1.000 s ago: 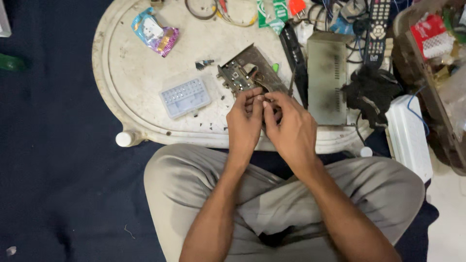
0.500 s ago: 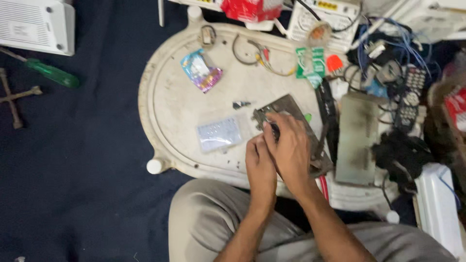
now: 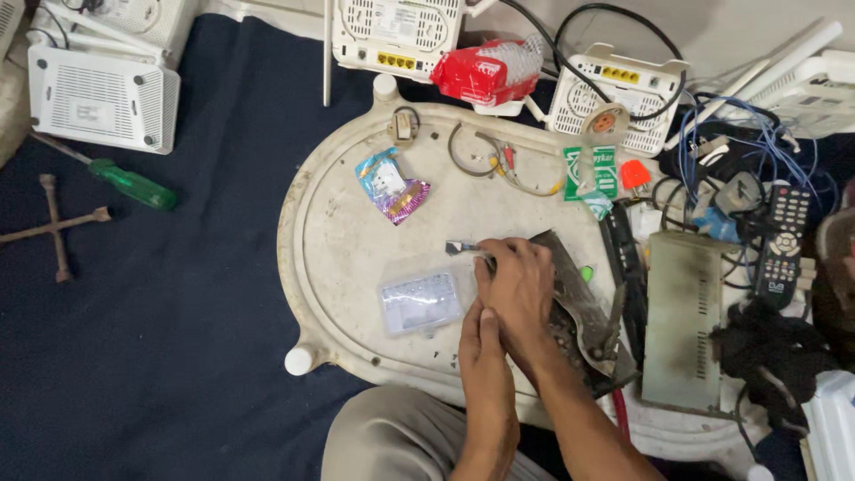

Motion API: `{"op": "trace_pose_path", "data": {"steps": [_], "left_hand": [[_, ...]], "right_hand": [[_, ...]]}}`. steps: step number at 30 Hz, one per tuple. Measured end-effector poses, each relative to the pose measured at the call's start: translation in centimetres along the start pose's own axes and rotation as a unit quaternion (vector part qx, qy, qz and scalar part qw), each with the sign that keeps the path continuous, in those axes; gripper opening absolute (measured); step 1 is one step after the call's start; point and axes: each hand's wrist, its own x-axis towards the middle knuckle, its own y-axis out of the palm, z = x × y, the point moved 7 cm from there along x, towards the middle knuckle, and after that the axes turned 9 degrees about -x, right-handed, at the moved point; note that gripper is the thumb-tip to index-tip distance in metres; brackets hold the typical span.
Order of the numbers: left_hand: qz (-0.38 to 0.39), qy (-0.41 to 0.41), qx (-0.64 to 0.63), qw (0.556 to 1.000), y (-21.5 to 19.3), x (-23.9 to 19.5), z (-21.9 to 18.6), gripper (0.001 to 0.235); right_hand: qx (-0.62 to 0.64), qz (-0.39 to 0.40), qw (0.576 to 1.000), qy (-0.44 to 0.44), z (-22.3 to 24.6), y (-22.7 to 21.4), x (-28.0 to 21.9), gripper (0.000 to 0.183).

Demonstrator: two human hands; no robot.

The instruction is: The person uses red pliers to grip and pull a metal component from a black electronic chassis. They then remove a small black plastic part from the chassis and use a green screwdriver to work on the interior of the device.

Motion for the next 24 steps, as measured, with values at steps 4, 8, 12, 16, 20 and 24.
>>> {"op": "trace_pose_path", "data": {"steps": [4,8,12,16,20,24], "left_hand": [[0.013,-0.007,-0.009,1.0,-0.3,-0.3,0.0,0.051],[0.018,-0.006,-0.006,1.0,-0.4,-0.1,0.5,0.053],[0.017,-0.012,-0.05,0.999,-0.5,0.3,1.0,0.055],[-0.015,-0.012,0.005,1.0,-0.8,0.6,0.5,0.057],[0.008,-0.012,-0.009,1.0,-0.5,0.3,-0.2,0.057],[0.013,0.014,-0.048,0.999,0.0,0.2,-1.3,0.057]], "right_hand": [[0.017,-0.018,1.0,0.017,0.2,-0.1,-0.4,0.016],[0.033,-0.028,0.999,-0.012,0.5,-0.9,-0.5,0.029],[0.025,-0.018,0.999,-0.036,1.2,-0.9,0.1,0.038],[0.041,-0.027,0.995,-0.082,2.5,-1.0,0.4,0.03],[0.072,-0.016,0.996,-0.049,2.5,-1.3,0.5,0.021],[0.131,-0.067,0.989,-0.009,1.3,-4.8,-1.0,0.023]]}}
